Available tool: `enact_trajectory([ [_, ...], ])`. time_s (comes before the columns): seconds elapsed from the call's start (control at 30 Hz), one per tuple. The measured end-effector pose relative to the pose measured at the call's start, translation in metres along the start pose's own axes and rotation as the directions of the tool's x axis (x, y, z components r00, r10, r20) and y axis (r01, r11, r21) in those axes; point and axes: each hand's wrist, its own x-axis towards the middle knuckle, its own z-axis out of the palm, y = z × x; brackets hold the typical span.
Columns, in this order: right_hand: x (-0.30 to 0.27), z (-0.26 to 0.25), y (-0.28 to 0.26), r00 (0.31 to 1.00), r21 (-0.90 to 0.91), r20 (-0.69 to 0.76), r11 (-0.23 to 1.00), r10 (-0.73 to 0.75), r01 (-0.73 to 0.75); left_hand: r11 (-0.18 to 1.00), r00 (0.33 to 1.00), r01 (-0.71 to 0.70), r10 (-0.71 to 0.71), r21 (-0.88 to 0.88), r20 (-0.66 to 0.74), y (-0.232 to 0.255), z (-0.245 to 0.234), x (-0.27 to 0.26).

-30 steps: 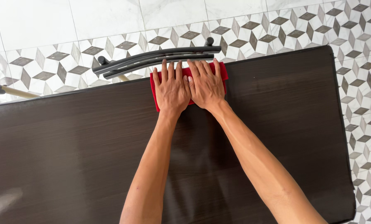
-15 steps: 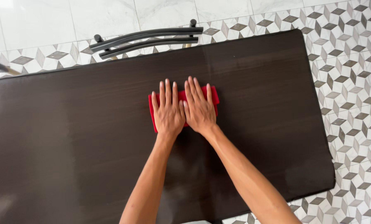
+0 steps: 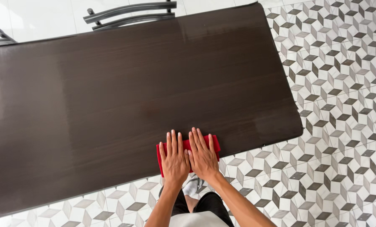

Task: The person cleans a dark wooden table using a brush and a red cloth. They apply a liquid from a spray bottle and wipe the surface repeatedly to remove residue.

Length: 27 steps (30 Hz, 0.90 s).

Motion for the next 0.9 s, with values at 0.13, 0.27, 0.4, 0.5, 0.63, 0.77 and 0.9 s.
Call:
enact_trajectory([
  [0.13,-0.011,0.003,0.003,1.000,-0.014,-0.026,1.000,0.010,-0.010,1.000,1.000,-0.017,0.017,0.021,-0.002,0.005,0.002,-0.007],
  [0.27,0.006,0.006,0.010,0.999,0.011,-0.042,1.000,0.028,-0.027,0.998,0.999,-0.030,0.030,0.050,0.011,0.003,0.007,0.013],
  [0.4,0.045,0.001,0.029,0.998,0.014,-0.047,0.999,0.029,-0.029,0.999,1.000,-0.018,0.018,0.036,0.003,0.002,0.014,0.055],
  [0.5,0.089,-0.002,0.048,0.999,0.009,-0.050,1.000,0.022,-0.022,0.999,1.000,-0.014,0.014,0.034,0.010,-0.003,0.023,0.101],
  [0.63,0.160,-0.006,0.075,0.998,0.004,-0.050,0.999,0.035,-0.035,0.999,1.000,-0.019,0.019,0.032,0.013,-0.011,0.034,0.178],
  [0.77,0.246,-0.010,0.108,0.997,-0.016,-0.070,1.000,0.022,-0.023,0.999,1.000,-0.021,0.021,0.028,-0.001,-0.022,0.048,0.268],
  [0.9,0.334,-0.014,0.144,0.996,-0.033,-0.085,0.999,0.003,-0.006,0.999,0.999,-0.029,0.029,0.037,-0.017,-0.032,0.061,0.362],
])
